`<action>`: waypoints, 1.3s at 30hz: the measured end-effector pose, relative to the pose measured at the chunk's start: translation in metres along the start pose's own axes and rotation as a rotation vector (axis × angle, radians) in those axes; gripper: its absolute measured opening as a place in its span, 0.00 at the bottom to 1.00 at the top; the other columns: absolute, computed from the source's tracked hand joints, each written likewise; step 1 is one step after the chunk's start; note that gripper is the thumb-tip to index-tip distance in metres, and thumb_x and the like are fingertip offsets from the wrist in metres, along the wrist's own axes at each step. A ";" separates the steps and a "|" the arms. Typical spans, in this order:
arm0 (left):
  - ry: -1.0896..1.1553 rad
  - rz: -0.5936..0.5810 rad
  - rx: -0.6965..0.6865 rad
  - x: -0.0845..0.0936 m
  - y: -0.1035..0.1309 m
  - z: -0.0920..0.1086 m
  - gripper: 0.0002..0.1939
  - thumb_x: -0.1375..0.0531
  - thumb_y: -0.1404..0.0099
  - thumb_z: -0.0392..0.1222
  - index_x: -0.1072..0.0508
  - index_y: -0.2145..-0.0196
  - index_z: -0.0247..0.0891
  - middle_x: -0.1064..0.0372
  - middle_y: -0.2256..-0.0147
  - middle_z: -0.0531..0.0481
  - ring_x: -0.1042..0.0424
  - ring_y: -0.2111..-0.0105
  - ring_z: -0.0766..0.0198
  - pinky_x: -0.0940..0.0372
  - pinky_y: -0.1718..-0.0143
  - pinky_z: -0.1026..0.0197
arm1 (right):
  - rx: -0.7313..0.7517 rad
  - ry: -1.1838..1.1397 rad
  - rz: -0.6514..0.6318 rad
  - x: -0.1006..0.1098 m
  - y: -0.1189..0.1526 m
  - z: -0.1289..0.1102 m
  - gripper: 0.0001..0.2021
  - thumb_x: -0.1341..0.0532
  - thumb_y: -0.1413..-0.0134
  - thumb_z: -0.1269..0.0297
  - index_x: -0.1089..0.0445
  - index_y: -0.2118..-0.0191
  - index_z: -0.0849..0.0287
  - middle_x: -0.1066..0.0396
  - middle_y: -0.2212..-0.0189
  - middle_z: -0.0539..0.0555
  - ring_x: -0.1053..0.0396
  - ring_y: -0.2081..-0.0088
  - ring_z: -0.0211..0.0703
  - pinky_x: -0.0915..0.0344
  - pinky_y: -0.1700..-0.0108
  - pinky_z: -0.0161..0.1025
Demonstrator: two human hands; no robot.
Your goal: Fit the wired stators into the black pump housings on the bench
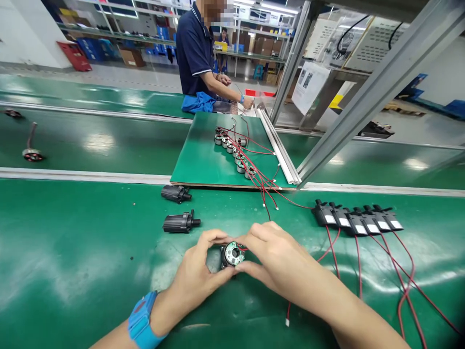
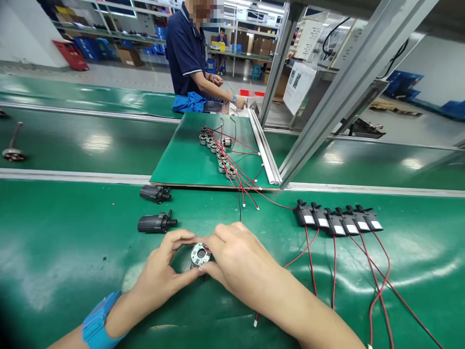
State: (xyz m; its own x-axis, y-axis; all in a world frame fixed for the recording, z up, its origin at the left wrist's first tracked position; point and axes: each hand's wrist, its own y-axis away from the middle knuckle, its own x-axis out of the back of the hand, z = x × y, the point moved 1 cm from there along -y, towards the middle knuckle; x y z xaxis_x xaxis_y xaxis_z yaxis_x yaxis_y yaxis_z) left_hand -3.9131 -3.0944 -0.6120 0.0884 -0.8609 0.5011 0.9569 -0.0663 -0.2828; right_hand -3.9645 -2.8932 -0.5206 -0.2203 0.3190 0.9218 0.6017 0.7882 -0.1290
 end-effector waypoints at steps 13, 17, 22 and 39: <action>-0.025 -0.012 -0.179 0.004 -0.003 -0.003 0.19 0.36 0.33 0.45 0.37 0.48 0.47 0.25 0.51 0.47 0.23 0.51 0.59 0.27 0.51 0.60 | 0.030 -0.003 0.073 -0.019 -0.012 0.010 0.25 0.34 0.46 0.42 0.31 0.53 0.57 0.31 0.64 0.52 0.35 0.63 0.46 0.40 0.56 0.44; -0.151 -0.122 -0.268 0.007 -0.002 0.001 0.12 0.42 0.28 0.36 0.31 0.49 0.46 0.30 0.45 0.46 0.26 0.48 0.61 0.29 0.48 0.61 | 0.059 0.016 0.026 -0.018 -0.012 0.011 0.19 0.36 0.40 0.46 0.29 0.51 0.54 0.34 0.66 0.50 0.38 0.65 0.44 0.42 0.57 0.42; -0.313 -0.056 -0.414 0.011 0.003 0.003 0.14 0.43 0.29 0.33 0.28 0.48 0.45 0.37 0.41 0.43 0.27 0.48 0.61 0.30 0.48 0.64 | 0.107 0.056 0.064 -0.020 -0.013 0.011 0.15 0.39 0.36 0.49 0.28 0.53 0.53 0.35 0.67 0.50 0.40 0.65 0.43 0.46 0.58 0.42; -0.304 -0.446 0.041 0.026 -0.014 0.010 0.20 0.50 0.25 0.53 0.35 0.39 0.52 0.22 0.54 0.51 0.22 0.56 0.56 0.30 0.55 0.57 | 0.067 -0.031 -0.149 -0.022 -0.019 0.035 0.11 0.40 0.33 0.55 0.23 0.60 0.54 0.24 0.66 0.50 0.32 0.60 0.42 0.45 0.50 0.43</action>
State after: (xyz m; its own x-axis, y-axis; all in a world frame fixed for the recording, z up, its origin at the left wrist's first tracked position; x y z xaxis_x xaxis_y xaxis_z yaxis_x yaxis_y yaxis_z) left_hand -3.9217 -3.1107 -0.5873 -0.2582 -0.5684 0.7812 0.9294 -0.3669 0.0403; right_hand -3.9978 -2.8970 -0.5515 -0.3272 0.2113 0.9210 0.5082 0.8611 -0.0171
